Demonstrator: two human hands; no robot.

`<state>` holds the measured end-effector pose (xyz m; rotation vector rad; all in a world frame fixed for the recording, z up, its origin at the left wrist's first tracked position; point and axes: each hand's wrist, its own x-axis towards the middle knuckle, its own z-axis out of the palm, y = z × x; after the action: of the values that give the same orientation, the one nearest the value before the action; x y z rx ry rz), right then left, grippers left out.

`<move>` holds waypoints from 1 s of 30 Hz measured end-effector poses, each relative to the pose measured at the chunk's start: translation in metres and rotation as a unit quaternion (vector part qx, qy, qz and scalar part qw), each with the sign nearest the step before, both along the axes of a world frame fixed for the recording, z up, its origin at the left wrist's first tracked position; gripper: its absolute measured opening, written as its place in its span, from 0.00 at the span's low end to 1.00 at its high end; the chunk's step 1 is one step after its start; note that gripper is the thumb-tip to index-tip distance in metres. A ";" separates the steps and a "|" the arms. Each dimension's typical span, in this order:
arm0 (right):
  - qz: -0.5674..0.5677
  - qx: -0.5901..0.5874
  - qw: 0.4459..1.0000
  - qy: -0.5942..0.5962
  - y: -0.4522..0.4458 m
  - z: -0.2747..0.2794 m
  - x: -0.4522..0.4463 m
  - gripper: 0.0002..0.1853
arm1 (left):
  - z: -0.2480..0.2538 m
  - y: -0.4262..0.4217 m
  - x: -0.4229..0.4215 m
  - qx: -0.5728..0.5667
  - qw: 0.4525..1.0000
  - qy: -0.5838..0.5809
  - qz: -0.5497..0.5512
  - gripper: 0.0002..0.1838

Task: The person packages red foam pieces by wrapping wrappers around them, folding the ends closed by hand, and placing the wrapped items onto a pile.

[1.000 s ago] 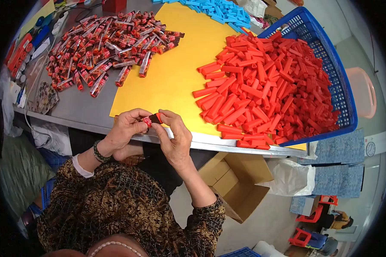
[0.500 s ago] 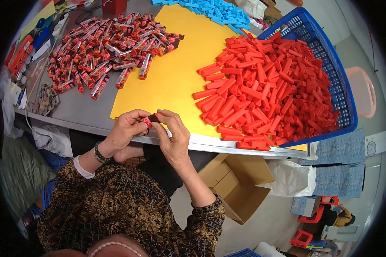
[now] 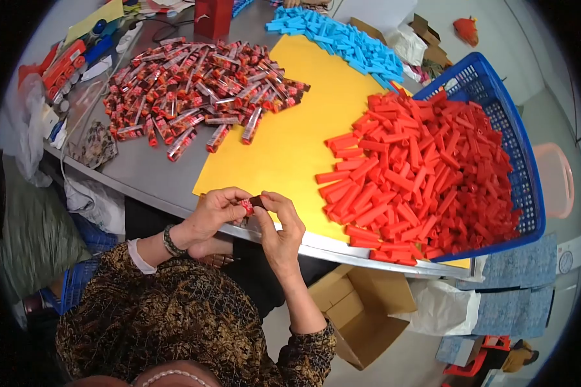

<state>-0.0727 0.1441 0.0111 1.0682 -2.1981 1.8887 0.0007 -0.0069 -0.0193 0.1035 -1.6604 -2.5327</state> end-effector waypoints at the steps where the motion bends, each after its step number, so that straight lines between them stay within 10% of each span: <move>1: 0.002 -0.003 1.000 -0.007 -0.001 -0.001 0.000 0.08 | -0.001 0.000 0.000 -0.003 1.000 -0.004 0.005 0.12; 7: 0.010 -0.009 0.999 -0.041 -0.008 -0.010 -0.005 0.12 | 0.002 -0.008 -0.002 0.006 1.000 -0.013 0.017 0.13; 12: -0.013 0.037 0.998 -0.056 0.003 -0.010 -0.007 0.16 | 0.014 -0.059 -0.022 -0.268 0.956 0.008 0.121 0.09; 17: 0.007 0.077 0.995 -0.067 0.009 -0.015 -0.006 0.13 | 0.074 -0.145 -0.093 -0.506 0.812 0.044 0.288 0.17; 19: 0.010 0.075 0.997 -0.032 0.011 -0.011 -0.008 0.12 | 0.070 -0.168 -0.108 -0.666 0.627 0.158 0.371 0.27; 30: -0.135 0.345 0.857 0.357 0.043 -0.015 -0.120 0.06 | 0.007 -0.068 0.002 -0.638 0.766 0.072 -0.021 0.13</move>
<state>-0.1932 0.1874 -0.0037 1.1713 -2.3484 0.4137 0.0026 -0.0747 -0.0119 -0.2395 -2.8267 -0.8746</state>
